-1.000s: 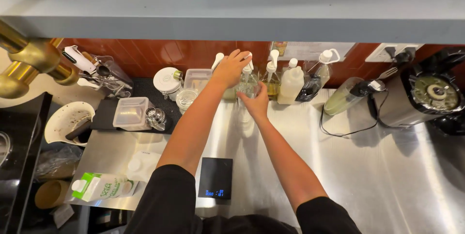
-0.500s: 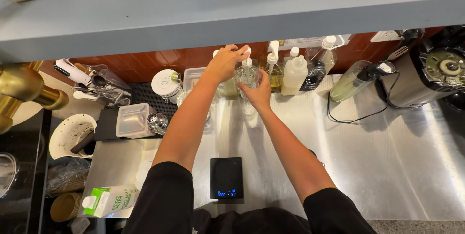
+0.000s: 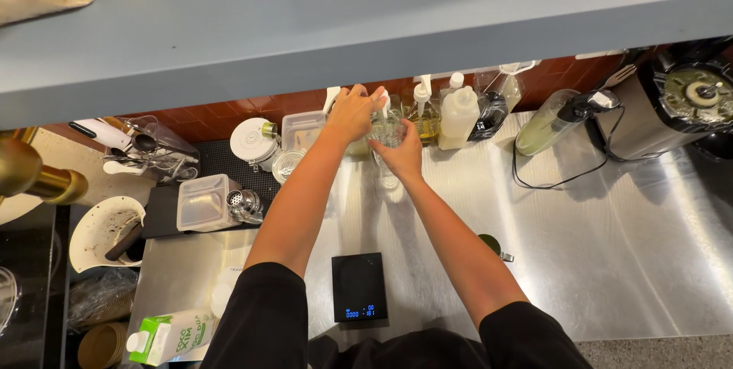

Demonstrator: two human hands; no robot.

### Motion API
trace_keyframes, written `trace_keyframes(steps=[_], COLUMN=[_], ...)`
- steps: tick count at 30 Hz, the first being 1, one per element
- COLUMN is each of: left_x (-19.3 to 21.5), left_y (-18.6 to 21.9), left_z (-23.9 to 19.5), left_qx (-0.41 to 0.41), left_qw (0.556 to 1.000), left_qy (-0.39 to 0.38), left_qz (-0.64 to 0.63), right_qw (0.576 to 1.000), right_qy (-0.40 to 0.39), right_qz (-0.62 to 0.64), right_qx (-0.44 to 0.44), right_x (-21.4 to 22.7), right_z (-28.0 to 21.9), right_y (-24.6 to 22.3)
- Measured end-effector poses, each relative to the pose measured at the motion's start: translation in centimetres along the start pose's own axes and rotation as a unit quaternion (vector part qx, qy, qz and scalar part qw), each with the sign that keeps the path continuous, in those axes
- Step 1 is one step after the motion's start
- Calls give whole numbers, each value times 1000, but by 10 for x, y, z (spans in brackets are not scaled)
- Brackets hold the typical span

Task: Preparing a matcha and coconut water drink by measuring ingredients, using an espresso machine for hot water, and mixing.

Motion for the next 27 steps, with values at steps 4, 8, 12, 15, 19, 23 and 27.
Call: trace_keyframes(steps=[4,8,12,15,19,23,27], left_x=[-5,3,0,17,56,41,33], left_y=[2,4,4,15,46,86,143], left_z=[-2,4,8,-3,-70,-173,-284], left_qx=[-5,30,48,22,12,86,183], left_qw=[1000,999,998,999,986,937,874], left_qy=[11,-36,-46,32,137,192,151], left_qz=[-8,4,7,-13,-92,-278,-425], right_qw=[1000,1000,1000,997,998,991,980], right_qy=[-3,-4,-2,14,31,26,-67], right_qz=[-4,-1,6,64,15,69,66], right_qx=[-13,-17,-17,39,53,116,175], right_x=[1,-1,1,1,16,41,86], right_z=[-1,4,0,-10,-50,-111,-182], right_y=[-1,-5,-2,12,9,0,-26])
Point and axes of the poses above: each hand's wrist, its own z-axis towards the middle knuckle, its own x-axis out of the back of the hand, y = z × x, the point moved 2 cm from there along z, towards the middle knuckle, and after that the axes turned 6 degrees about x, right-handed, at the moved point
